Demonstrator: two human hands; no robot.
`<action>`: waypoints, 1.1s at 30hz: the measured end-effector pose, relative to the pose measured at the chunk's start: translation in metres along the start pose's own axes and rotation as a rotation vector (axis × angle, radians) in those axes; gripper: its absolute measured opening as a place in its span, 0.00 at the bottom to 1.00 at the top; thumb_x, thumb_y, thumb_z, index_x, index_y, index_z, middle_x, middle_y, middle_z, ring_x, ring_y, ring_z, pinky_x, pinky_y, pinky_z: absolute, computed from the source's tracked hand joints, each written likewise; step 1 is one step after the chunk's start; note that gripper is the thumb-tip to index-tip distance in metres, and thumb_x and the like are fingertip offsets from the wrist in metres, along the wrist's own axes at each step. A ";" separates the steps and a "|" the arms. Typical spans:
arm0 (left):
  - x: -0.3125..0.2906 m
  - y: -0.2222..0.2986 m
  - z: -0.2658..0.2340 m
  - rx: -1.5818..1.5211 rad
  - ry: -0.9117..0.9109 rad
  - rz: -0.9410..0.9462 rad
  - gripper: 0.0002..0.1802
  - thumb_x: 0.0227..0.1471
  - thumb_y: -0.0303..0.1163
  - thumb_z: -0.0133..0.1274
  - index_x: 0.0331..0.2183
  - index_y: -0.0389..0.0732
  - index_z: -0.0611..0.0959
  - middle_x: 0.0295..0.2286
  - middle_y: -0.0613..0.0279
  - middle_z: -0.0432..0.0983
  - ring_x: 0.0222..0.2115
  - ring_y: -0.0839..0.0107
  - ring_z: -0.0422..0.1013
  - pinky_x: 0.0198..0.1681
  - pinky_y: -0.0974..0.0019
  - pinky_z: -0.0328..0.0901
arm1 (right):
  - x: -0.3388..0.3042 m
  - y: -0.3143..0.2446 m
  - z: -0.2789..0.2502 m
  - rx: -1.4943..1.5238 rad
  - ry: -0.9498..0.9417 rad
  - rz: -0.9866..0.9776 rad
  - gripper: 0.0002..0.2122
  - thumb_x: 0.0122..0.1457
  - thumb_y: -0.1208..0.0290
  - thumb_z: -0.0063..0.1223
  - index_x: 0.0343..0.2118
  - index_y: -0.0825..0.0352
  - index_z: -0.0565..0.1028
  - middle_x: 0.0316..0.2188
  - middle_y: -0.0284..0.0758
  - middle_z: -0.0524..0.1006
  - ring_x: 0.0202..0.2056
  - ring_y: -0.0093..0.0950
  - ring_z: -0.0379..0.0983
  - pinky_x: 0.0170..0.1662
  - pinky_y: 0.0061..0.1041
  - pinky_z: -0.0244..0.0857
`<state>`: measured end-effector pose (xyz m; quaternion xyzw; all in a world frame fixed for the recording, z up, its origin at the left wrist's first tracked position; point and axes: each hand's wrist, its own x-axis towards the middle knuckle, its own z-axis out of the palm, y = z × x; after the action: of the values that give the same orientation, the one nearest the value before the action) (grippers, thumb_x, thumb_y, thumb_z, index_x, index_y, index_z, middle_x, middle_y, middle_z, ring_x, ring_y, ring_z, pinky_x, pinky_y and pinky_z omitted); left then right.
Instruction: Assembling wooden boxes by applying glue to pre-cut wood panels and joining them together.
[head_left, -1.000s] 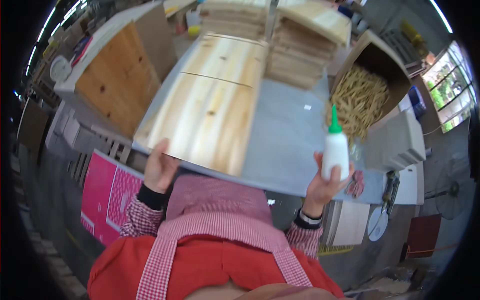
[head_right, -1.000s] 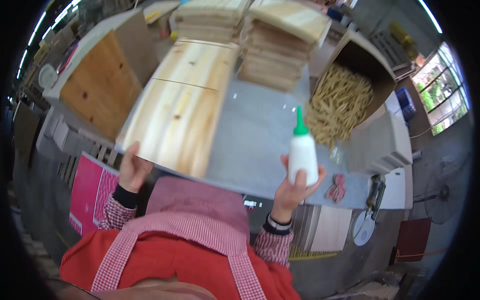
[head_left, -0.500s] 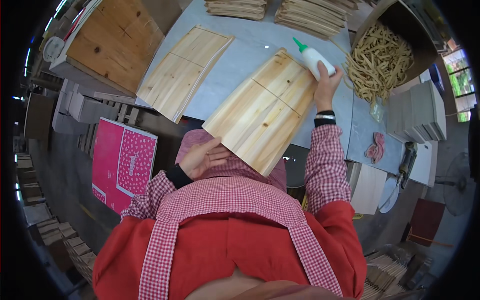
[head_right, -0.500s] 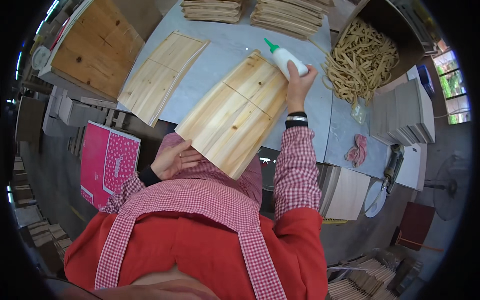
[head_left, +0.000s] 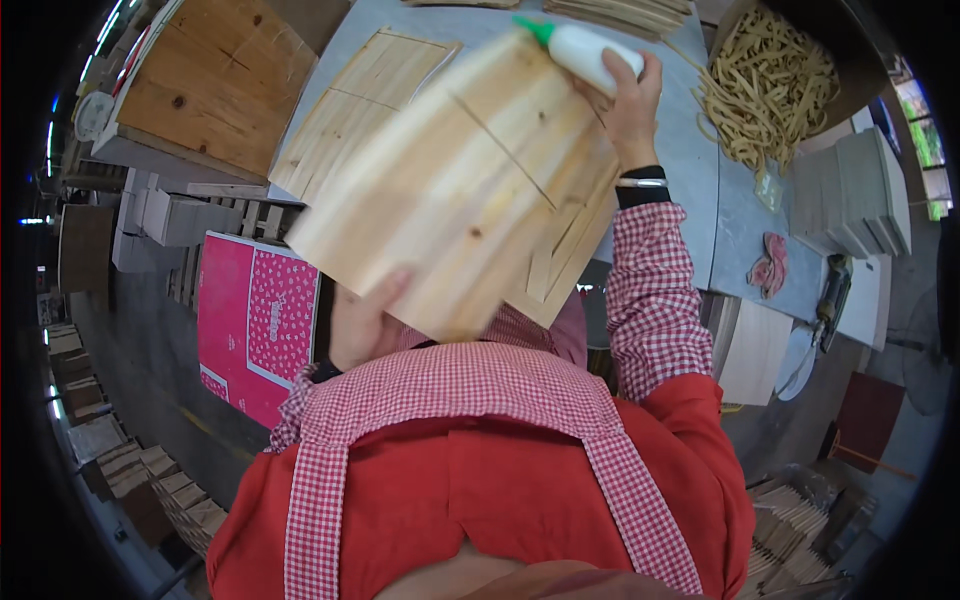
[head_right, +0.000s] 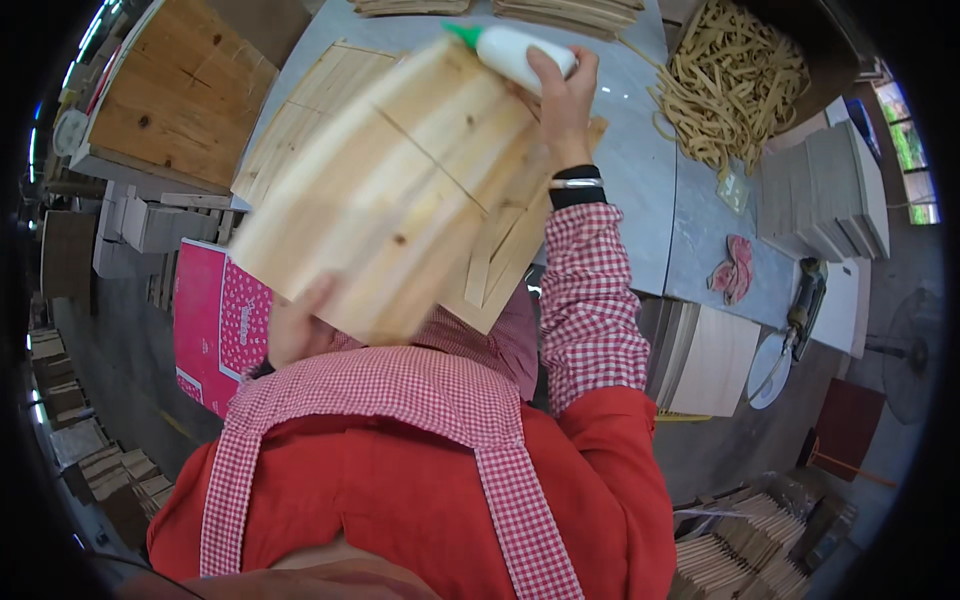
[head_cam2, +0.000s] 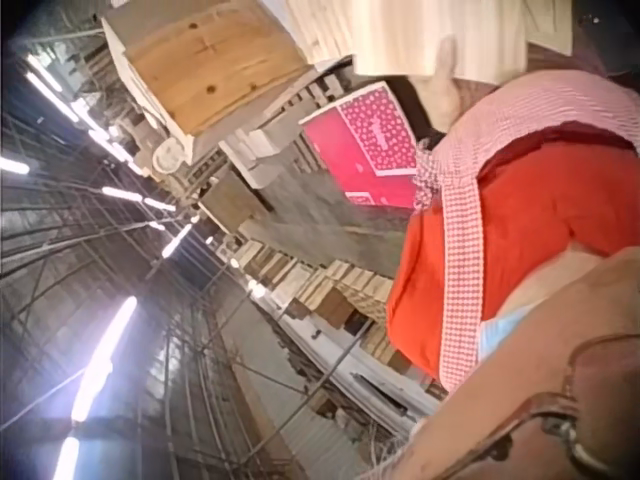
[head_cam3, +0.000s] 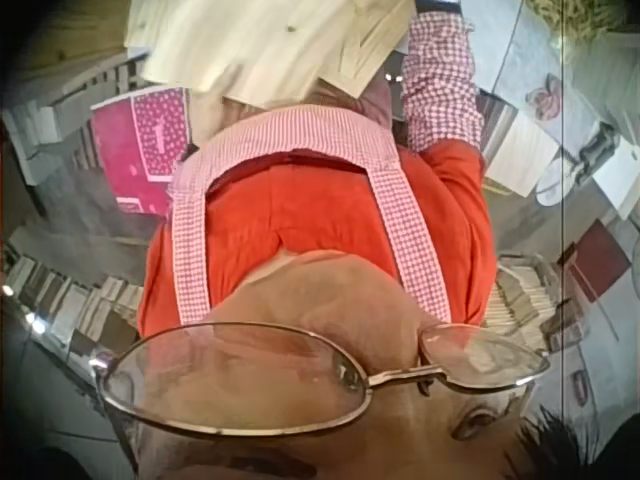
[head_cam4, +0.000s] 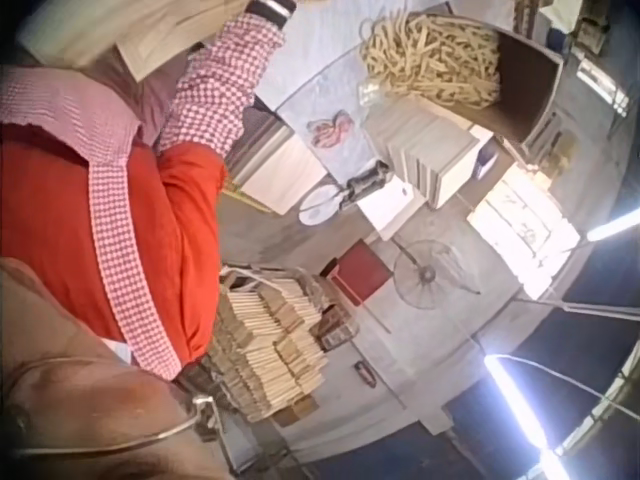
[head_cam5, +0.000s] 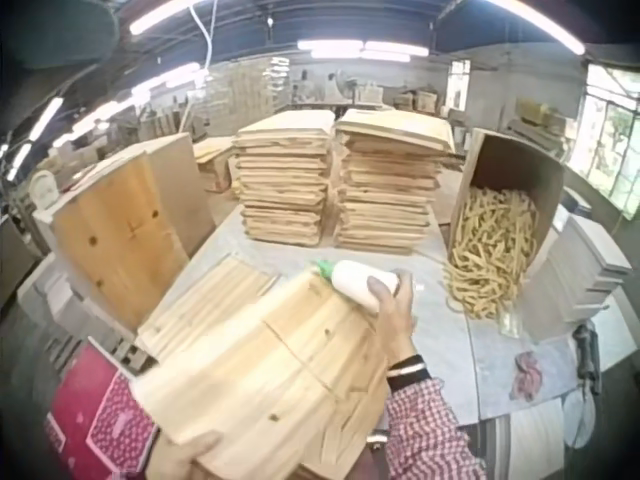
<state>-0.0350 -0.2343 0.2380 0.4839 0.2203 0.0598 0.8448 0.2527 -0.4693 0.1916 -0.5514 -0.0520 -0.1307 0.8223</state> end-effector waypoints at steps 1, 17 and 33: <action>0.002 0.009 0.002 -0.009 0.006 0.068 0.29 0.51 0.21 0.53 0.55 0.34 0.64 0.47 0.50 0.70 0.48 0.58 0.68 0.53 0.56 0.64 | 0.000 -0.007 0.001 0.049 -0.003 -0.168 0.23 0.53 0.65 0.58 0.45 0.71 0.62 0.39 0.44 0.70 0.41 0.39 0.73 0.38 0.38 0.76; 0.047 -0.052 0.005 1.749 -0.820 1.259 0.25 0.47 0.31 0.50 0.50 0.40 0.74 0.53 0.56 0.68 0.56 0.57 0.63 0.56 0.51 0.60 | -0.110 -0.114 -0.105 0.087 0.527 -0.453 0.26 0.54 0.54 0.45 0.45 0.75 0.67 0.38 0.47 0.74 0.35 0.39 0.75 0.44 0.44 0.72; 0.032 -0.007 0.057 0.849 -0.327 0.045 0.23 0.55 0.29 0.50 0.53 0.38 0.69 0.52 0.54 0.67 0.53 0.63 0.65 0.54 0.57 0.62 | -0.139 -0.117 -0.117 0.014 0.390 -0.363 0.20 0.57 0.64 0.53 0.46 0.68 0.61 0.37 0.46 0.72 0.29 0.37 0.75 0.35 0.33 0.74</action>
<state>0.0169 -0.2729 0.2467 0.7952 0.0785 -0.0945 0.5938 0.0800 -0.5968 0.2189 -0.4917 0.0085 -0.3795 0.7837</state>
